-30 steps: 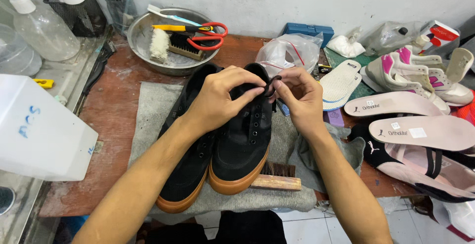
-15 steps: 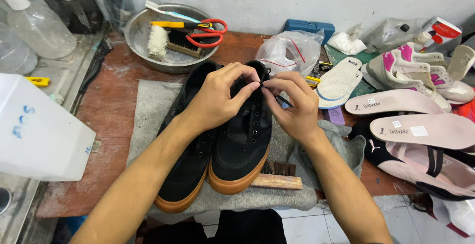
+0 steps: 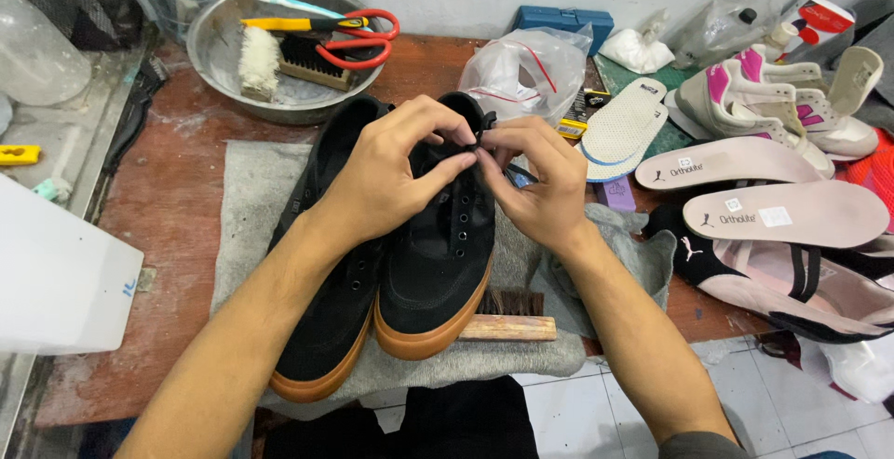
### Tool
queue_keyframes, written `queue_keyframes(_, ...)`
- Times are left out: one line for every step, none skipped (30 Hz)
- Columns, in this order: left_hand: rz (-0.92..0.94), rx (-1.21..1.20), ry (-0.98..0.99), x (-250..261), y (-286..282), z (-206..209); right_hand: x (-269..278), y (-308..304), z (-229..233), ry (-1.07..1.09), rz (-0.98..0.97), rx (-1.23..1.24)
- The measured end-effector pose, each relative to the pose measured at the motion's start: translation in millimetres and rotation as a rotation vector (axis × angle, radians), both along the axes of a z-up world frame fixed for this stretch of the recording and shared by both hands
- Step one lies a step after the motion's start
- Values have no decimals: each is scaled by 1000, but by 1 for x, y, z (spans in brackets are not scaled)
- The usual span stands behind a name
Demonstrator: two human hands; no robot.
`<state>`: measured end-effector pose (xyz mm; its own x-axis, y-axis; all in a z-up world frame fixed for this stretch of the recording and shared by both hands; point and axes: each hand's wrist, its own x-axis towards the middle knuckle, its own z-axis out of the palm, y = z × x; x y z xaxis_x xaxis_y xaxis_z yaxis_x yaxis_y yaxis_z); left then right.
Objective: The person cleans a pair of black shoes with brown soles using a brush and a cloth. They scrub the soles and sides, then wipe the uppers and laces. The shoes remain on a gray cloth on the workbench throughout the process.
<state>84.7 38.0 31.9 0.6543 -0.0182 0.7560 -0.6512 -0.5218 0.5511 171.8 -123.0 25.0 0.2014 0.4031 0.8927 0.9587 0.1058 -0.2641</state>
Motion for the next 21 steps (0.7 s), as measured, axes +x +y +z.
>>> queue_keyframes(-5, -1, -6, -1, 0, 2, 0, 0, -1, 26, 12, 4)
queue_keyframes(-8, -4, -13, -1, 0, 3, 1, 0, -1, 51, 25, 5)
queue_keyframes(-6, -4, -16, -1, 0, 3, 0, 0, -1, 48, 27, 5)
queue_keyframes(-3, -11, -10, -1, 0, 2, -1, 0, -2, 80, 40, -4)
queue_keyframes(1, -18, -5, -1, 1, 2, -1, 0, -2, 112, 52, -15)
queue_keyframes(3, -18, -6, -1, 1, 2, -1, 0, -3, 110, 54, -14)
queue_keyframes(6, -11, -4, -1, 2, 2, -1, 0, -4, 133, 61, -22)
queue_keyframes(7, -4, -1, -1, 3, 2, 0, -1, -4, 156, 67, -30)
queue_keyframes(9, -3, -3, -1, 3, 0, 0, 0, -5, 155, 68, -30)
queue_keyframes(17, -15, 1, 0, 4, -1, 0, 0, -5, 165, 72, -31)
queue_keyframes(25, -27, 4, 1, 4, -3, 0, 0, -5, 176, 75, -31)
queue_keyframes(25, -25, 2, 1, 4, -3, -1, 0, -6, 173, 75, -29)
queue_keyframes(29, -13, 3, 1, 4, -3, -1, -1, -7, 201, 93, -19)
queue_keyframes(33, -3, 3, 1, 5, -3, -1, -1, -8, 228, 112, -10)
queue_keyframes(33, -2, 0, 2, 5, -2, -1, -1, -8, 225, 111, -9)
queue_keyframes(41, 2, 2, 1, 5, -2, 0, -1, -8, 180, 65, -28)
queue_keyframes(49, 6, 4, 1, 5, -3, 1, 0, -8, 135, 18, -47)
queue_keyframes(53, 5, 5, 1, 5, -3, 1, -1, -9, 136, 21, -49)
queue_keyframes(49, 1, 5, 1, 6, -3, 2, -1, -9, 142, -14, -65)
queue_keyframes(44, -2, 5, 1, 6, -3, 2, -2, -10, 149, -51, -80)
queue_keyframes(46, -3, 6, 1, 5, -3, 1, -2, -9, 150, -49, -81)
